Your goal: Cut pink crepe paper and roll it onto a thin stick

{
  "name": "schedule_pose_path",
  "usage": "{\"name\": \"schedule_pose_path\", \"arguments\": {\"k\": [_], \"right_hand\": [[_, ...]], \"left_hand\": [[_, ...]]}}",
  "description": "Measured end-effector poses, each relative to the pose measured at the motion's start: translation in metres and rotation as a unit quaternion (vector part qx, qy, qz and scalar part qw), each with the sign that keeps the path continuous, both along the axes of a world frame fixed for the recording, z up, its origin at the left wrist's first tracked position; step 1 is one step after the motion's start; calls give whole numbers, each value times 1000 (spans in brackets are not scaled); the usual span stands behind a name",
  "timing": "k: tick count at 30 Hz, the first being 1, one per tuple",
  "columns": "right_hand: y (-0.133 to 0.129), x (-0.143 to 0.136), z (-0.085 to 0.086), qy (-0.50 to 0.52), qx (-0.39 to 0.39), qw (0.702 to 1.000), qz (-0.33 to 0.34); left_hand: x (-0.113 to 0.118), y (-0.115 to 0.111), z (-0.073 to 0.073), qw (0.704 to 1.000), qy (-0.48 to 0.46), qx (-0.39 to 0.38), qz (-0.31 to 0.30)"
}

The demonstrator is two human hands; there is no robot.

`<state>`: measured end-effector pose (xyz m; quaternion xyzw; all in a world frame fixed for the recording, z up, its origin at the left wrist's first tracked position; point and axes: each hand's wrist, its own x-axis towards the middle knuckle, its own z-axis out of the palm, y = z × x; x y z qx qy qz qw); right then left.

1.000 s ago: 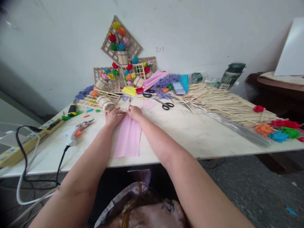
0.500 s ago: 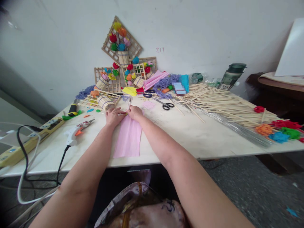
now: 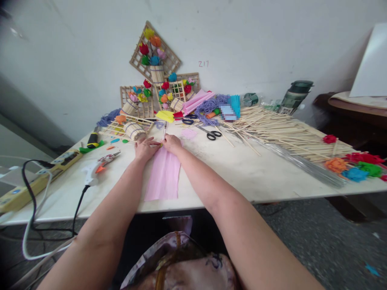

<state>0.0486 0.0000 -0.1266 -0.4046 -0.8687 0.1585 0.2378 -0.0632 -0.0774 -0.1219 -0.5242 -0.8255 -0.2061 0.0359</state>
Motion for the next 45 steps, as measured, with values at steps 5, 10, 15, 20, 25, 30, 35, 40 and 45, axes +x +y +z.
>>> {"name": "schedule_pose_path", "arguments": {"k": [5,10,15,20,25,30,35,40,45], "right_hand": [[0,0,0,2,3,1000,2],[-1,1,0,7,2,1000,4],[-2,2,1,11,-4,1000,8],[-1,2,-1,16,-6,1000,14],[0,1,-3,16,0,1000,12],[0,1,-2,18,7,1000,9],[-1,2,-1,18,5,1000,11],[-1,2,-2,21,10,1000,12],[0,2,-3,24,16,999,16]], "left_hand": [[-1,0,-1,1000,1,4,-3],[0,0,0,1000,3,2,1],[-1,1,-1,1000,2,4,0],[-2,1,-2,1000,6,5,-5],[-1,0,-1,1000,4,3,-4],[-1,1,-1,1000,2,4,-4],[-1,1,-1,1000,-1,7,-4],[0,1,0,1000,-2,2,-3],[-1,1,-1,1000,-1,8,-3]]}}
